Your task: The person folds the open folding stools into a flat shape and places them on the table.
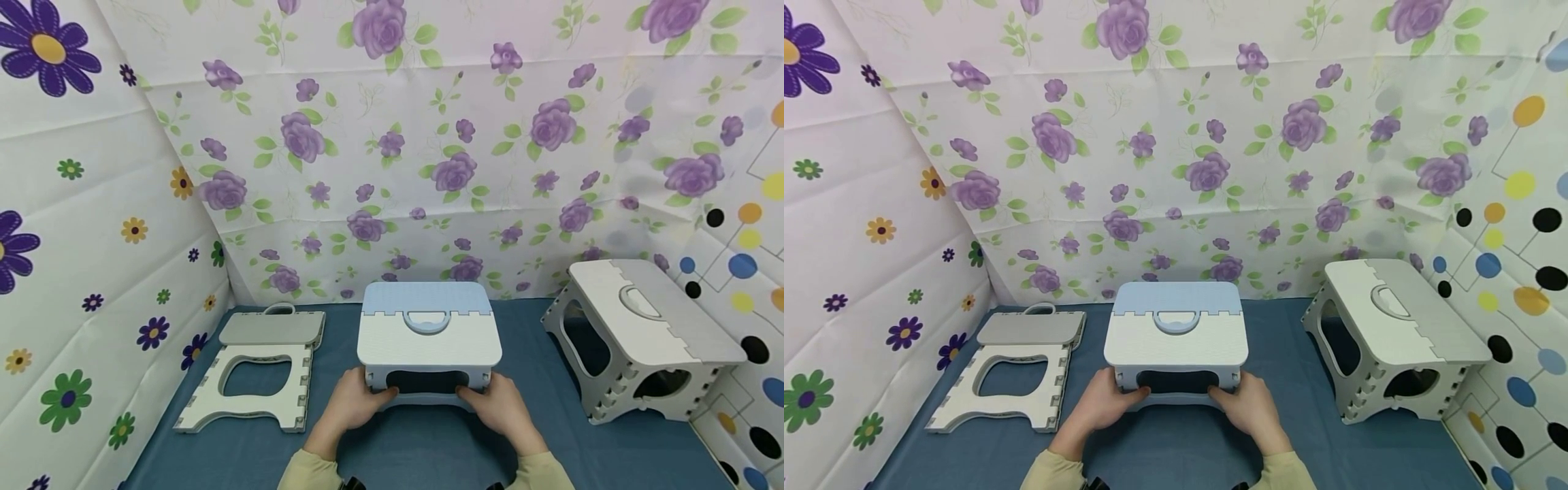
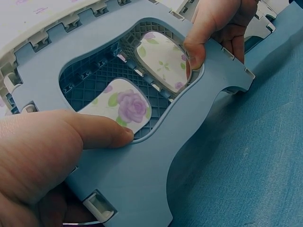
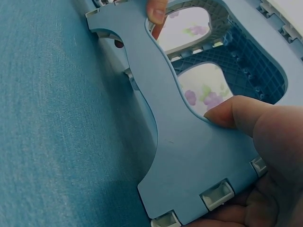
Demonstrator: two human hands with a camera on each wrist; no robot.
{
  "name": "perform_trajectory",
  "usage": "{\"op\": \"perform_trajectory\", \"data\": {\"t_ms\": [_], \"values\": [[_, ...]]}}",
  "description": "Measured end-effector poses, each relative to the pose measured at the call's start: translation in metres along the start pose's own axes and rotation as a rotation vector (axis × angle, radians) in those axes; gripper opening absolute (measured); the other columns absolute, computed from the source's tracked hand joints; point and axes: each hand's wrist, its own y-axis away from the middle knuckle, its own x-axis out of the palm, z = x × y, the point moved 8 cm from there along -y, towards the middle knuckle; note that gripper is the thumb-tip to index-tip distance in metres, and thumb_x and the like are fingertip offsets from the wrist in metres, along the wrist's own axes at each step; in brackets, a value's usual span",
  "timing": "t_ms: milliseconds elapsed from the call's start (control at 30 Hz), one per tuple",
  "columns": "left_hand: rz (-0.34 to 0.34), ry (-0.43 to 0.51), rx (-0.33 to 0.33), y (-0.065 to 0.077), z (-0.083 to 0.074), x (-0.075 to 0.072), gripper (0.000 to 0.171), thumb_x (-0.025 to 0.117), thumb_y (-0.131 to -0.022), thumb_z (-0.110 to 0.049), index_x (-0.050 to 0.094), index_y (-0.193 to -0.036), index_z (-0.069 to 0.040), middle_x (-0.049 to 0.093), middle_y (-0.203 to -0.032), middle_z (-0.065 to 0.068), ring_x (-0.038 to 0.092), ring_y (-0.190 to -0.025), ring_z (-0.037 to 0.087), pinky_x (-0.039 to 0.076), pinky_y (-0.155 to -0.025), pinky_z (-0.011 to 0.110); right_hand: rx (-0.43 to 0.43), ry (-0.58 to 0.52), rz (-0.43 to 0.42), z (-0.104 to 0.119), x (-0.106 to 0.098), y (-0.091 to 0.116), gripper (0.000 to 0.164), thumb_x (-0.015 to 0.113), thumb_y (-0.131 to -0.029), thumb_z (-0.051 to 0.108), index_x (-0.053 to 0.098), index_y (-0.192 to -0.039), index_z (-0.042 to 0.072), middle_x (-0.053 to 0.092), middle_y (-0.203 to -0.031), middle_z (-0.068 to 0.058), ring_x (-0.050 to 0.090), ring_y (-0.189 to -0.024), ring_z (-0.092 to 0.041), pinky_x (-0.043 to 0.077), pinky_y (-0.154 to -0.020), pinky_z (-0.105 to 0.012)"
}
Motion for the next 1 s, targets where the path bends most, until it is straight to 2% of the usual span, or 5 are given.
{"op": "perform_trajectory", "data": {"t_ms": [133, 400, 800, 1000], "values": [[0.002, 0.011, -0.002, 0.0009, -0.0014, -0.0007, 0.061, 0.086, -0.091, -0.03, 0.063, -0.139, -0.002, 0.074, -0.121, 0.021, 0.073, -0.092, 0.023, 0.057, -0.076, 0.045, 0.009, -0.02, 0.004, -0.001, 0.0007, 0.0016, 0.053, 0.085, -0.091, 0.026, 0.069, -0.131, -0.005, 0.072, -0.076, -0.004, 0.057, -0.055, -0.018, 0.045, -0.059, -0.037], [0.003, 0.028, -0.002, 0.0005, -0.0029, -0.001, 0.062, 0.087, -0.091, -0.029, 0.062, -0.141, -0.002, 0.073, -0.125, 0.023, 0.074, -0.104, 0.036, 0.059, -0.083, 0.054, 0.0, -0.037, 0.009, -0.0004, 0.0016, 0.0011, 0.053, 0.084, -0.092, 0.024, 0.068, -0.134, -0.003, 0.066, -0.067, -0.002, 0.051, -0.049, -0.017, 0.041, -0.056, -0.036], [0.003, 0.036, 0.02, -0.0004, -0.0001, 0.0014, 0.062, 0.085, -0.092, -0.027, 0.06, -0.145, -0.005, 0.071, -0.13, 0.022, 0.073, -0.109, 0.036, 0.059, -0.085, 0.053, -0.002, -0.048, 0.014, -0.0008, 0.0018, 0.0014, 0.056, 0.084, -0.093, 0.022, 0.065, -0.139, -0.003, 0.069, -0.076, -0.003, 0.051, -0.049, -0.017, 0.041, -0.055, -0.036], [0.01, 0.051, 0.031, -0.0007, 0.0006, 0.0022, 0.063, 0.085, -0.093, -0.027, 0.059, -0.145, -0.005, 0.07, -0.133, 0.023, 0.071, -0.115, 0.04, 0.058, -0.09, 0.058, -0.005, -0.051, 0.02, -0.0007, 0.0023, 0.0011, 0.054, 0.083, -0.093, 0.022, 0.066, -0.138, -0.002, 0.065, -0.068, -0.002, 0.049, -0.047, -0.016, 0.039, -0.053, -0.036]]}}
